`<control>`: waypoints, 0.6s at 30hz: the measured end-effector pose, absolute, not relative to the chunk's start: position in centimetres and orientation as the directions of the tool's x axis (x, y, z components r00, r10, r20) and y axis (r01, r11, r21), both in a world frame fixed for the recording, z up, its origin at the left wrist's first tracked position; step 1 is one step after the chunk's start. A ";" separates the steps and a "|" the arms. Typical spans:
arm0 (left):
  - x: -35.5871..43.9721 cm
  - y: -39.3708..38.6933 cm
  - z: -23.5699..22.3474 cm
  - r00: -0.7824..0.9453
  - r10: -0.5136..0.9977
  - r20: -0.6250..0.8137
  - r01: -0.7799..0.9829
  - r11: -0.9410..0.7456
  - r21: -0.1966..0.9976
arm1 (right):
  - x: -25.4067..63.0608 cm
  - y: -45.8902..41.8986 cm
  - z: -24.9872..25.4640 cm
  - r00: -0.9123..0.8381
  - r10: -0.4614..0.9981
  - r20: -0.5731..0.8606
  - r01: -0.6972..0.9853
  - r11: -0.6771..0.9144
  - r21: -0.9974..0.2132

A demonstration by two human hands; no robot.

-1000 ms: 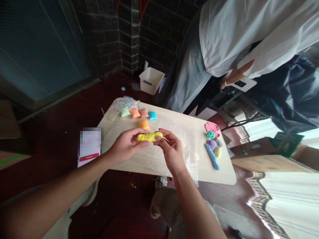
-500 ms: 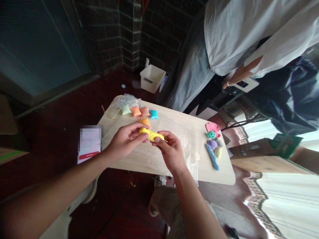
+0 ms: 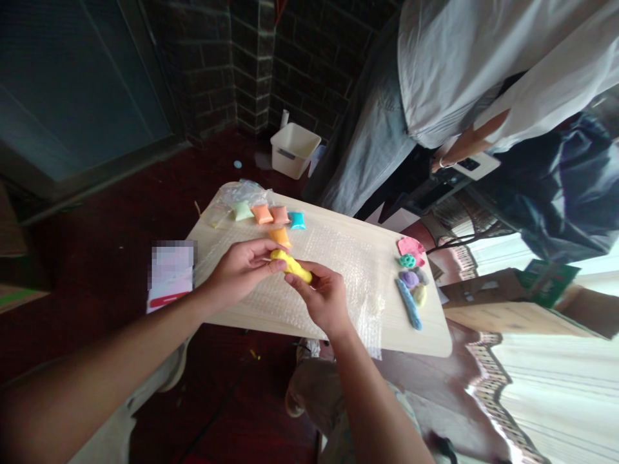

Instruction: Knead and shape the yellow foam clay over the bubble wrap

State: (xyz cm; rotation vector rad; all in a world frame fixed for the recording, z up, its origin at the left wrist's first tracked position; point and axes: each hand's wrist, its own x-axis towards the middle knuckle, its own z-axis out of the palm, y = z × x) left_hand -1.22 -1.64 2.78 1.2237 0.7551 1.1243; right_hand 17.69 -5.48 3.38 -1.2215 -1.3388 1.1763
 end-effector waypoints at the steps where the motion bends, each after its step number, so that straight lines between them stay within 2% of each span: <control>1: -1.2 -1.6 2.8 0.321 0.940 0.111 -0.264 -0.024 0.964 | 17.7 -5.5 3.3 -0.040 0.997 0.062 0.112 0.066 -0.991; 7: -1.4 -1.4 3.2 0.390 0.912 0.127 -0.306 -0.001 0.952 | 17.8 -5.7 3.5 -0.044 0.988 0.148 0.166 0.153 -0.974; 11: -1.5 -1.3 3.3 0.381 0.917 0.115 -0.283 -0.003 0.959 | 17.7 -6.0 3.5 -0.052 0.966 0.252 0.312 0.256 -0.915; 14: -1.4 -1.5 3.3 0.362 0.930 0.069 -0.293 0.043 0.955 | 17.6 -6.0 3.5 -0.027 0.945 0.326 0.410 0.308 -0.859; 18: -0.7 -2.0 2.8 0.336 0.941 -0.035 -0.399 0.177 0.900 | 17.3 -6.1 3.8 0.000 0.892 0.452 0.522 0.385 -0.761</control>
